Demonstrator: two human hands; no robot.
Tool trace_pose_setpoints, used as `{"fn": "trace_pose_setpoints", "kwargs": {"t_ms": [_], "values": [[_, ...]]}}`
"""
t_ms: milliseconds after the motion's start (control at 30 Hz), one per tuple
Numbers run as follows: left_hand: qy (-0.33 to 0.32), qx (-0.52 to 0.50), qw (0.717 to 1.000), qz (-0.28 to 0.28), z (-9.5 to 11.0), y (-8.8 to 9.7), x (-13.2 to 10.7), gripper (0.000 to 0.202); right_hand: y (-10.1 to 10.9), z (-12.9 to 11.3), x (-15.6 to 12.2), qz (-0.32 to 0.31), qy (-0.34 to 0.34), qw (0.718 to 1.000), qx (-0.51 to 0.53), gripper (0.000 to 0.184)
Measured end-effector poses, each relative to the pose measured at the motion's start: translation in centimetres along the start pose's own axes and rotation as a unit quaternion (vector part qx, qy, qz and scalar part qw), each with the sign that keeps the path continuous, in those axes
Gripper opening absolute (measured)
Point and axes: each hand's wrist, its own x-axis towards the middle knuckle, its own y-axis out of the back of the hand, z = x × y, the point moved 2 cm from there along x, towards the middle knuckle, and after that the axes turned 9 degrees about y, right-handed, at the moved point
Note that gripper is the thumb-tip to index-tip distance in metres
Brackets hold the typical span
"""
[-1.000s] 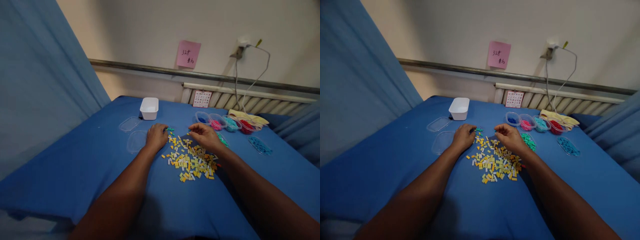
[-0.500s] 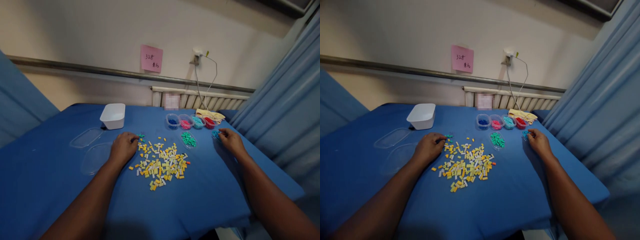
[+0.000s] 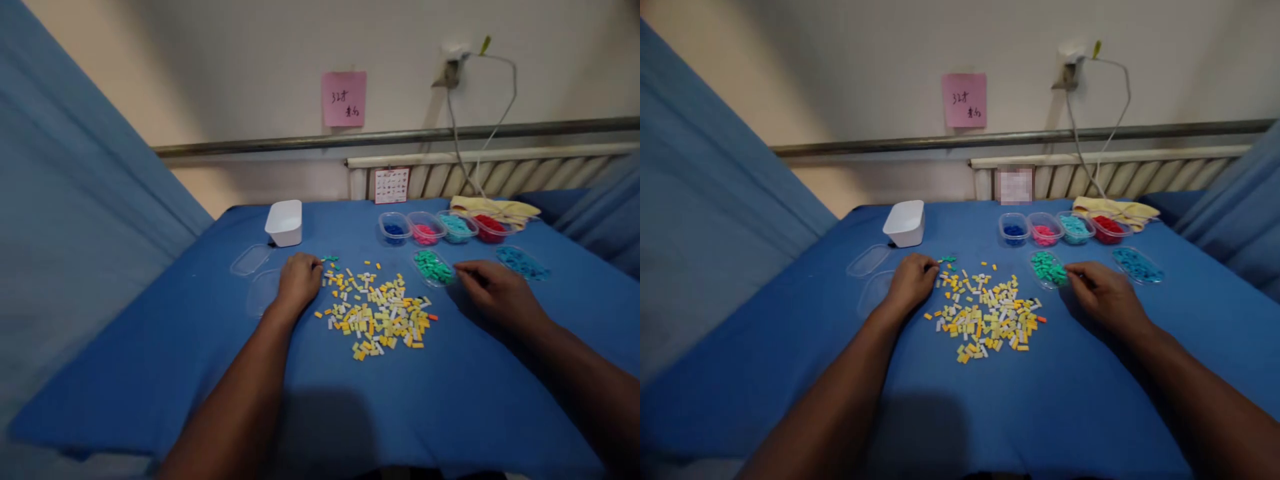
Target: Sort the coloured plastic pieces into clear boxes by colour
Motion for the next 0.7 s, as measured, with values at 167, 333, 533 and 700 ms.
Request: {"fn": "trace_pose_setpoints", "kwargs": {"t_ms": [167,333,533,700], "values": [[0.028,-0.014,0.999,0.028,-0.3,0.9,-0.8,0.025,-3.5,-5.1,1.1,-0.097,0.146,0.983,0.053,0.023],[-0.009,-0.043,0.998,0.049,0.2,1.2,0.6,0.032,-3.6,-4.8,1.0,-0.087,0.172,0.979,0.061,0.021],[-0.072,0.016,0.996,-0.051,2.1,0.7,3.7,0.031,-3.4,-5.2,1.0,-0.094,0.165,0.977,0.095,0.021],[-0.111,0.05,0.982,-0.147,2.8,1.0,4.4,0.035,-3.5,-5.2,1.1,-0.121,0.141,0.976,0.113,0.024]]}}
